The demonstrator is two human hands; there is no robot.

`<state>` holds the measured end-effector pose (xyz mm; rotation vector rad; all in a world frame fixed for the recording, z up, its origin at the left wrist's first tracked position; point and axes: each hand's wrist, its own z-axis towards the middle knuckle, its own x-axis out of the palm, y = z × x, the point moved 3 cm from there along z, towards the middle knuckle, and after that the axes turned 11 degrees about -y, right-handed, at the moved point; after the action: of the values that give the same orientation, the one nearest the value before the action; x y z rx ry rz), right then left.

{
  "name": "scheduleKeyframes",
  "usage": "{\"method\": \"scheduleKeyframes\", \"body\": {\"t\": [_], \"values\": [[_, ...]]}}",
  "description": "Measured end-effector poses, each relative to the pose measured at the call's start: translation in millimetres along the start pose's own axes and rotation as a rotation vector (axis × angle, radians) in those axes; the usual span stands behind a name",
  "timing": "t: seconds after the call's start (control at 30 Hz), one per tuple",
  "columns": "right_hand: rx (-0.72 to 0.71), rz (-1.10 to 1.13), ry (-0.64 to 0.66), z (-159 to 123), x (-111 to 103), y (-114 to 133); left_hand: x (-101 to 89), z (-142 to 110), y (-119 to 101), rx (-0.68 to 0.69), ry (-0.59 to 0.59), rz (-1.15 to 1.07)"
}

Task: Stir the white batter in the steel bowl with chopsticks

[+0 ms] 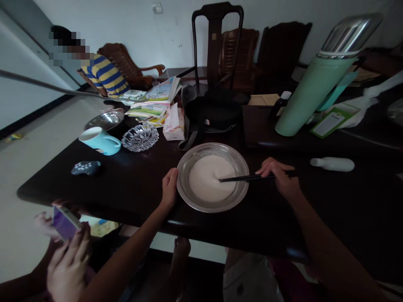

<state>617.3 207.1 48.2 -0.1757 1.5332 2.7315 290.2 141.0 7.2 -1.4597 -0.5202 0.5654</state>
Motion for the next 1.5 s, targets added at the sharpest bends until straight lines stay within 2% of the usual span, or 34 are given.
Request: {"method": "scheduleKeyframes", "body": {"t": [0.07, 0.13, 0.2, 0.27, 0.3, 0.37, 0.47, 0.5, 0.63, 0.7, 0.8, 0.83, 0.97, 1.0, 1.13, 1.17, 1.23, 1.33, 1.5], "values": [[-0.008, -0.039, 0.151, -2.4, 7.7, 1.5, 0.2, -0.2, -0.7, 0.002, 0.001, 0.0], [-0.049, -0.104, 0.2, -3.3, 11.6, 2.8, 0.5, -0.5, -2.0, 0.006, 0.003, 0.002], [-0.058, -0.126, 0.108, -1.9, 7.8, 2.1, 0.8, -0.6, -2.8, 0.007, 0.007, 0.004], [-0.042, -0.08, -0.025, -0.6, 0.7, 0.5, 0.8, -0.3, -2.6, 0.004, 0.009, 0.007], [-0.033, -0.041, -0.052, -0.5, -1.2, 0.1, 0.8, 0.0, -2.2, 0.003, 0.009, 0.008], [-0.021, 0.0, 0.019, -1.5, 1.9, 0.8, 0.7, 0.4, -1.3, 0.001, 0.007, 0.011], [-0.026, -0.063, 0.187, -3.6, 12.0, 2.9, 0.5, 0.3, -0.9, -0.005, 0.002, 0.005], [-0.029, -0.088, 0.177, -3.4, 12.6, 3.1, 0.4, 0.2, -1.0, -0.007, 0.0, 0.005], [0.002, -0.06, -0.026, -1.8, 3.9, 1.3, 0.2, 0.0, -2.5, 0.009, -0.003, 0.032], [0.02, -0.022, 0.022, -2.7, 5.4, 1.0, 0.2, 0.1, -3.1, 0.02, 0.0, 0.042], [-0.004, -0.068, 0.184, -4.5, 14.0, 2.3, 0.5, 0.0, -3.3, 0.02, -0.003, 0.031], [-0.021, -0.093, 0.183, -4.2, 14.7, 2.5, 0.6, -0.2, -3.3, 0.018, -0.005, 0.025], [-0.025, -0.032, -0.025, -1.7, 5.2, 1.3, 1.1, -0.7, -2.1, 0.001, 0.002, 0.013], [-0.015, -0.001, -0.031, -1.9, 4.1, 1.0, 1.1, -0.7, -1.8, -0.002, 0.006, 0.012], [-0.021, -0.061, 0.184, -4.7, 13.1, 2.3, 0.7, -0.6, -2.1, 0.002, 0.005, 0.005], [-0.031, -0.103, 0.2, -4.9, 14.5, 2.4, 0.7, -0.7, -2.6, 0.001, 0.002, 0.004], [-0.03, -0.151, 0.126, -3.8, 12.0, 1.5, 0.8, -1.0, -3.7, -0.003, -0.001, 0.004], [0.019, -0.103, -0.005, -3.0, 4.5, -1.2, 0.9, -1.2, -4.1, -0.009, 0.001, 0.01], [-0.021, -0.113, 0.18, -5.2, 10.7, 0.6, -0.4, -0.1, -2.6, 0.01, -0.005, 0.017]]}}
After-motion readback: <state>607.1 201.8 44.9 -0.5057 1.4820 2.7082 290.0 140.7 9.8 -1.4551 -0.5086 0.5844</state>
